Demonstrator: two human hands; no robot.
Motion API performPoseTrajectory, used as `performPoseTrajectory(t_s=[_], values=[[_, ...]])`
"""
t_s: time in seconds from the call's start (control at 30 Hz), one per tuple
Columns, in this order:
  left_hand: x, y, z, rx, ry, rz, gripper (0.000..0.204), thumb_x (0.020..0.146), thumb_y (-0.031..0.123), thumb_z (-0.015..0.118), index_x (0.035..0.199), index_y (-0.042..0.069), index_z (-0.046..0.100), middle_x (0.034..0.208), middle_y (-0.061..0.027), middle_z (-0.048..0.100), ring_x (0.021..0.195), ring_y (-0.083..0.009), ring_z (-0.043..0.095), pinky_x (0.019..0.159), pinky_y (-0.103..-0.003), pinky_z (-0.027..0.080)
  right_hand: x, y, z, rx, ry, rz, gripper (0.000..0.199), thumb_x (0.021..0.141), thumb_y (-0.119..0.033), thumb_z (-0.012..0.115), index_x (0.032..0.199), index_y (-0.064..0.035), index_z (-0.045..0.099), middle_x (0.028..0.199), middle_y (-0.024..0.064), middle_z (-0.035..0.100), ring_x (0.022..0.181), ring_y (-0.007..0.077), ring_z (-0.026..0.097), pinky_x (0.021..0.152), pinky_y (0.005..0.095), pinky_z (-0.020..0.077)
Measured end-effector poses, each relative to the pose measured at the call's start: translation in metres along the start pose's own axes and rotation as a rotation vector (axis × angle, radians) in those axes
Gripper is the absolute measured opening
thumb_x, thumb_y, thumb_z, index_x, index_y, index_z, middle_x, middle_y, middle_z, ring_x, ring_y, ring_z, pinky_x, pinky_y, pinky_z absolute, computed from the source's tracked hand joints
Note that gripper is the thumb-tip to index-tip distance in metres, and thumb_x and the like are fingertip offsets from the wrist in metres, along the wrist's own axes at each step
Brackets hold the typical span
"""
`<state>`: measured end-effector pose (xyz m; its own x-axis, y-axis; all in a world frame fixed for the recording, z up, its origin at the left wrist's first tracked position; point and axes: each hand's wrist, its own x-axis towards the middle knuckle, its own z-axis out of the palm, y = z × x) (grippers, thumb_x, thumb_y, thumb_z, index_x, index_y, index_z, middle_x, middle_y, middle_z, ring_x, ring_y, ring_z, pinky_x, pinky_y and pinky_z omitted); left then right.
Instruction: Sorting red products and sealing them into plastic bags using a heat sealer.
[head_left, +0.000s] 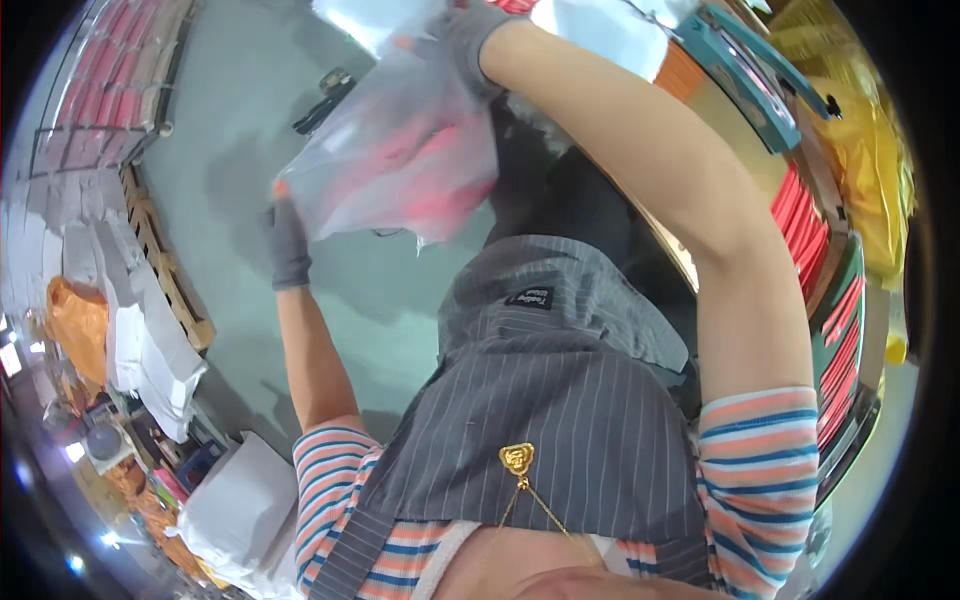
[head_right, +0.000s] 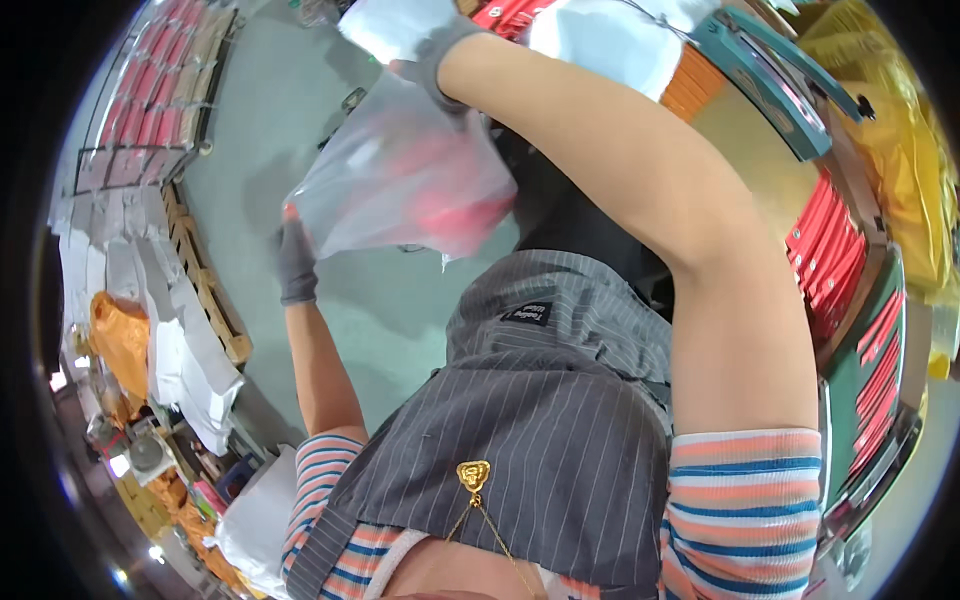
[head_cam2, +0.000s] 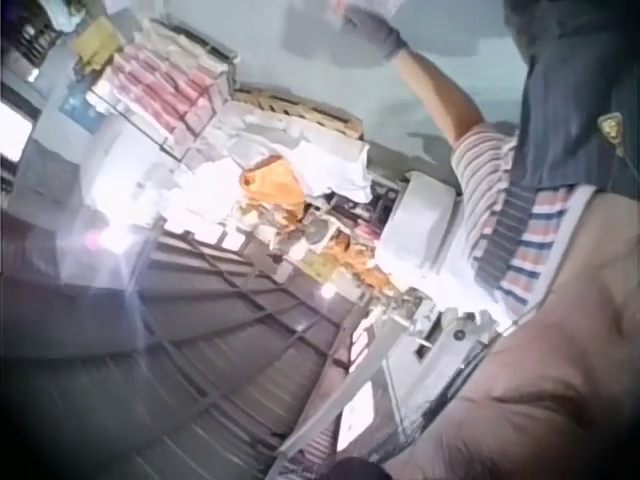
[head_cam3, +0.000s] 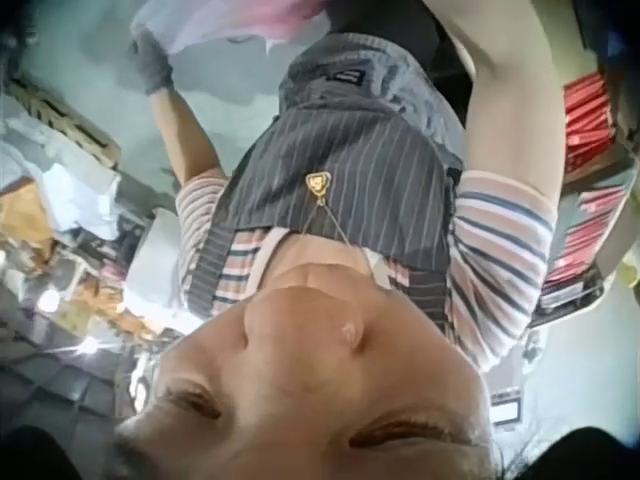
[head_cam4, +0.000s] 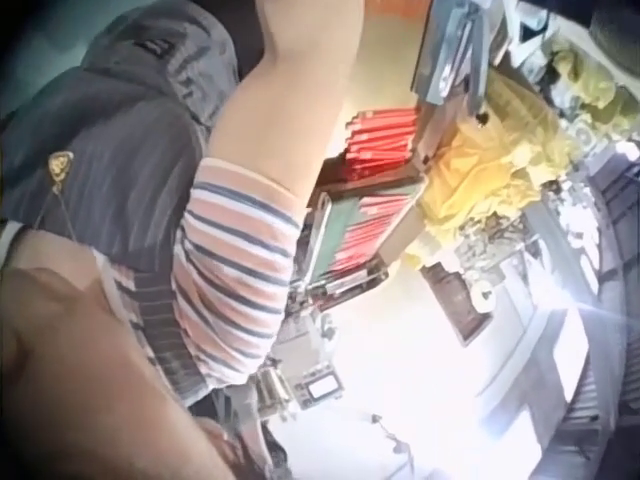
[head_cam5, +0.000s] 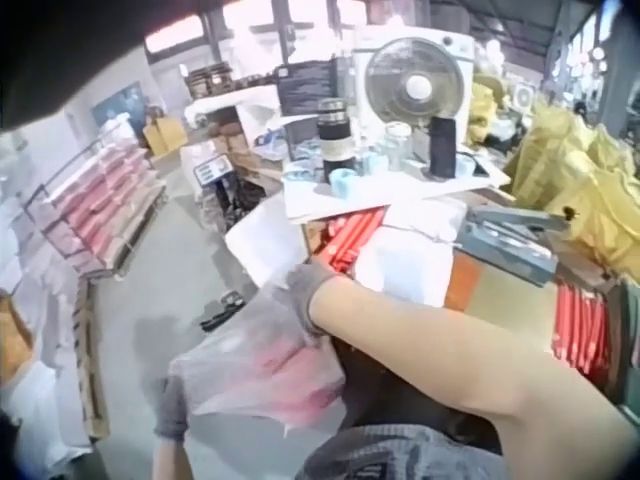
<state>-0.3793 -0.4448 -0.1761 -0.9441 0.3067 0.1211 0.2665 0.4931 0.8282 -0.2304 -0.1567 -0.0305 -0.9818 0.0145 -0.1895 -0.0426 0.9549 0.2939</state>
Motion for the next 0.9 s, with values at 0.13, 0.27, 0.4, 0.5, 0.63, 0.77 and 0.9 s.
performPoseTrajectory(t_s=[0.13, 0.27, 0.4, 0.5, 0.63, 0.77, 0.9], values=[[0.009, 0.046, -0.006, 0.049, -0.158, 0.071, 0.041, 0.093, 0.037, 0.05, 0.077, 0.0, 0.06, 0.073, -0.0043, 0.058, 0.069, -0.0132, 0.05, 0.063, -0.028, 0.04, -0.063, 0.045, 0.048, 0.214, 0.451, 0.284, 0.074, 0.071, -0.032, 0.069, 0.133, -0.0043, 0.038, 0.106, 0.0197, 0.059, 0.096, 0.0297, 0.059, 0.08, 0.0387, 0.0473], [-0.003, 0.104, -0.004, -0.154, 0.172, 0.336, 0.03, 0.094, 0.02, 0.049, 0.109, -0.005, 0.056, 0.104, -0.01, 0.059, 0.096, -0.0176, 0.054, 0.088, -0.029, 0.043, -0.166, 0.035, 0.128, 0.555, 0.822, 0.602, 0.067, 0.08, -0.048, 0.059, 0.133, -0.0107, 0.041, 0.106, 0.0194, 0.056, 0.099, 0.0365, 0.055, 0.082, 0.0451, 0.0449], [-0.067, 0.209, 0.097, -0.344, -0.078, 0.643, 0.03, 0.093, 0.015, 0.047, 0.115, -0.006, 0.051, 0.104, -0.0112, 0.057, 0.093, -0.0184, 0.054, 0.084, -0.029, 0.045, -0.289, -0.051, 0.247, 0.37, 0.623, 1.273, 0.069, 0.081, -0.043, 0.061, 0.127, 0.0047, 0.04, 0.11, 0.0223, 0.051, 0.1, 0.0365, 0.051, 0.085, 0.0424, 0.0435], [-0.134, 0.232, 0.21, -0.393, -0.543, 0.828, 0.033, 0.091, 0.016, 0.052, 0.118, -0.003, 0.05, 0.105, -0.0108, 0.057, 0.094, -0.0204, 0.054, 0.085, -0.032, 0.044, -0.342, -0.107, 0.258, 0.327, 0.617, 1.317, 0.062, 0.082, -0.039, 0.06, 0.126, 0.002, 0.043, 0.128, 0.0219, 0.046, 0.12, 0.0367, 0.043, 0.101, 0.0468, 0.033], [-0.249, 0.255, 0.353, -0.162, -0.837, 1.332, 0.044, 0.089, 0.03, 0.056, 0.121, 0.0, 0.05, 0.119, -0.0198, 0.055, 0.108, -0.0348, 0.052, 0.094, -0.039, 0.04, -0.38, -0.135, 0.24, 0.366, 0.636, 1.376, 0.056, 0.08, -0.038, 0.061, 0.123, -0.0046, 0.048, 0.128, 0.0191, 0.047, 0.12, 0.0355, 0.043, 0.102, 0.0467, 0.0313], [-0.269, 0.233, 0.46, -0.009, -0.69, 1.389, 0.059, 0.088, 0.044, 0.054, 0.121, -0.004, 0.049, 0.12, -0.0242, 0.052, 0.112, -0.0373, 0.049, 0.095, -0.043, 0.04, -0.369, -0.139, 0.265, 0.289, 0.815, 1.278, 0.056, 0.076, -0.037, 0.062, 0.12, -0.0047, 0.05, 0.124, 0.0203, 0.049, 0.117, 0.0357, 0.045, 0.1, 0.0494, 0.0329], [-0.262, 0.237, 0.472, 0.045, -0.787, 1.295, 0.06, 0.089, 0.044, 0.053, 0.122, -0.005, 0.048, 0.127, -0.0252, 0.046, 0.118, -0.0373, 0.044, 0.099, -0.046, 0.036, -0.355, -0.141, 0.298, 0.268, 0.871, 1.247, 0.057, 0.082, -0.041, 0.057, 0.12, -0.0005, 0.048, 0.132, 0.0225, 0.042, 0.125, 0.0377, 0.038, 0.101, 0.0519, 0.031]])
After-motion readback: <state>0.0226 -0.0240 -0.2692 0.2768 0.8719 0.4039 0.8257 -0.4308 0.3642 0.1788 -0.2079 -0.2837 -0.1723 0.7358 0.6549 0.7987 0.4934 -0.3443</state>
